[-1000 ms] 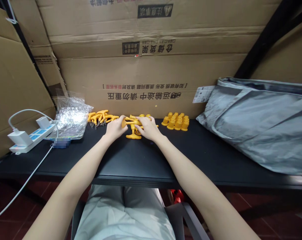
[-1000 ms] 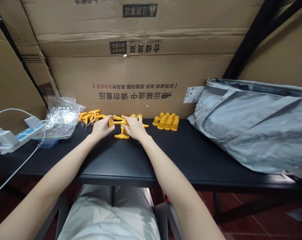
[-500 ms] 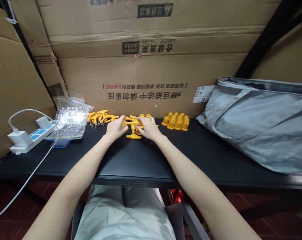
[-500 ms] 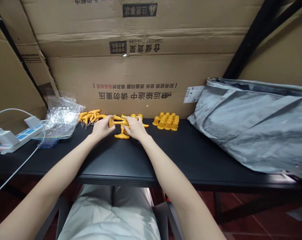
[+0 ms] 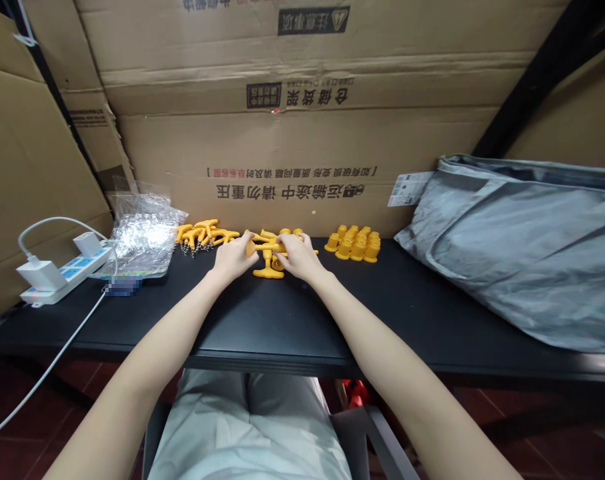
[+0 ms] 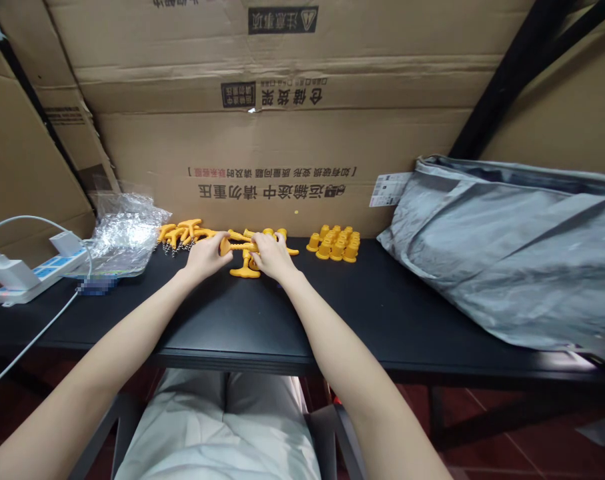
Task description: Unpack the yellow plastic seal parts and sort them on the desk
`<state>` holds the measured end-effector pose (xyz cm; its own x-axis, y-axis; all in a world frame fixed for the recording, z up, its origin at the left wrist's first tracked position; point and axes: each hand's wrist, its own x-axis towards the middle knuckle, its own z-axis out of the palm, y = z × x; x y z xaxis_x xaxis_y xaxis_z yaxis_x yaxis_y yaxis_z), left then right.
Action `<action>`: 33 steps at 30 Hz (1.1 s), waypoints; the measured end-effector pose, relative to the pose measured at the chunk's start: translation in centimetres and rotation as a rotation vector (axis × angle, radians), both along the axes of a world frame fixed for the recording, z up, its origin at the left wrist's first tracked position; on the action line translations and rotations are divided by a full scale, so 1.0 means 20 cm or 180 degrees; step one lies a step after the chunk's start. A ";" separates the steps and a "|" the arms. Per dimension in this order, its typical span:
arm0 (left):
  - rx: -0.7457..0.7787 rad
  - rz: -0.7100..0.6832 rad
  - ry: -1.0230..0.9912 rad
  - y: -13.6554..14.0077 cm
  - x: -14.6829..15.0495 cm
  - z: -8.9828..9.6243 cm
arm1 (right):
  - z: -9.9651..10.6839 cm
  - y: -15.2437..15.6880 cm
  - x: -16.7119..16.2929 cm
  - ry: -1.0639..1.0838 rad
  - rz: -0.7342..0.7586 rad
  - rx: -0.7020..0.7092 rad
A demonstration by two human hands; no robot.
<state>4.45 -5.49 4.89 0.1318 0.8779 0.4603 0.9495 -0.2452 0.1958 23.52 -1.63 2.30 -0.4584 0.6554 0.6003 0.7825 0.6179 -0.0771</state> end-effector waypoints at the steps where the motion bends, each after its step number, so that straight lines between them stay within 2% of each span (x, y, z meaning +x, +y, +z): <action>1: 0.0001 0.0006 -0.0002 0.00 0.00 0.00 | 0.00 0.00 0.00 -0.0002 -0.0007 -0.0003; 9: -0.0042 0.0104 -0.0058 0.00 -0.01 0.00 | 0.01 -0.02 -0.01 -0.0114 0.0049 0.0046; 17: -0.0073 0.0136 -0.0030 0.00 0.00 0.00 | 0.03 -0.03 0.01 -0.0164 -0.0201 0.0179; 20: -0.0063 0.0218 -0.0062 0.01 -0.02 0.01 | 0.05 -0.01 0.05 -0.0070 -0.0608 0.0181; 24: -0.0053 0.0301 -0.0089 0.03 -0.04 0.00 | 0.07 0.03 0.16 0.0273 -0.1468 -0.0002; 29: -0.0047 0.0341 -0.0076 0.04 -0.05 -0.01 | 0.06 0.07 0.31 0.0677 -0.2454 -0.0812; 33: -0.0082 0.0339 -0.0101 0.04 -0.05 0.00 | 0.04 0.09 0.38 0.1050 -0.2781 -0.1488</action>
